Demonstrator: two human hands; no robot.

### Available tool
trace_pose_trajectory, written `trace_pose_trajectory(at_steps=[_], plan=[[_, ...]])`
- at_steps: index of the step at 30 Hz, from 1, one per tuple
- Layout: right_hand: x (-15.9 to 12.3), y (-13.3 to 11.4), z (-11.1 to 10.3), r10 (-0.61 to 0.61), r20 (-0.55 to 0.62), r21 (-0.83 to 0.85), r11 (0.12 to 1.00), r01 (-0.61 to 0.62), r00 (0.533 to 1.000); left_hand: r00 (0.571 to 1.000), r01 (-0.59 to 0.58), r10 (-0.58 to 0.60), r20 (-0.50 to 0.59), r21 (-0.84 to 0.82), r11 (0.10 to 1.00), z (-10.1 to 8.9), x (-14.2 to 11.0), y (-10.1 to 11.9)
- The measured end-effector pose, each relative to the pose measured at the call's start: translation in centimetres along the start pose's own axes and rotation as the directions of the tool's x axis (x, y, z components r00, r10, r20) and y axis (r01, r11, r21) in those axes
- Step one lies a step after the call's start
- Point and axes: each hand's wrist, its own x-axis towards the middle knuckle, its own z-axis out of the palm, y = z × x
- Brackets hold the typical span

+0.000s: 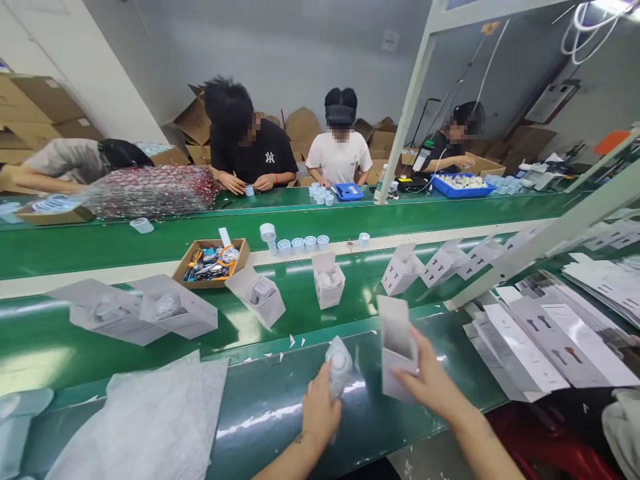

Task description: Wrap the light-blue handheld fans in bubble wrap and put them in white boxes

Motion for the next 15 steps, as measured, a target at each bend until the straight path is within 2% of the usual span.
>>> trace_pose_trajectory(at_steps=[2,4,5,6,7,8,9,10,11,12,13,15], plan=[[0.7,-0.4,2.5,-0.069,0.022,0.088,0.994,0.067,0.997,0.998,0.062,-0.063,0.006,-0.313,0.948,-3.1,-0.7,-0.5],[1.5,-0.2,4.1,-0.104,0.022,0.149,0.984,0.1,0.994,0.993,0.102,-0.114,0.018,-0.598,0.795,-6.7,-2.1,0.0],[1.9,0.0,4.7,-0.131,0.029,0.175,0.977,0.123,0.991,0.994,0.09,-0.109,0.014,-0.673,0.734,-8.4,-3.0,0.8],[2.3,0.2,5.1,-0.17,0.039,0.201,0.967,0.159,0.985,0.997,0.046,-0.071,-0.007,-0.694,0.719,-10.0,-3.8,2.0],[2.6,0.3,5.4,-0.221,0.046,0.226,0.952,0.205,0.974,0.999,-0.025,-0.004,-0.043,-0.655,0.755,-11.4,-4.4,3.5],[2.8,0.4,5.5,-0.277,0.052,0.25,0.934,0.256,0.959,0.993,-0.113,0.084,-0.078,-0.549,0.828,-12.5,-4.8,5.2],[3.0,0.4,5.5,-0.326,0.059,0.27,0.915,0.299,0.944,0.976,-0.215,0.191,-0.099,-0.375,0.902,-13.4,-5.0,6.9],[3.2,0.4,5.4,-0.357,0.069,0.284,0.902,0.325,0.931,0.949,-0.314,0.304,-0.089,-0.146,0.938,-14.0,-5.1,8.7],[3.3,0.4,5.3,-0.371,0.078,0.292,0.896,0.335,0.925,0.914,-0.398,0.404,-0.039,0.106,0.911,-14.4,-5.0,10.3],[3.4,0.4,5.2,-0.372,0.087,0.294,0.896,0.332,0.924,0.877,-0.464,0.478,0.045,0.338,0.819,-14.4,-4.8,11.9],[3.4,0.4,5.1,-0.366,0.099,0.294,0.899,0.324,0.925,0.841,-0.51,0.522,0.139,0.523,0.683,-14.3,-4.6,13.2],[3.4,0.1,5.0,-0.373,0.127,0.297,0.898,0.324,0.919,0.789,-0.555,0.532,0.308,0.728,0.403,-13.5,-4.1,15.4]])
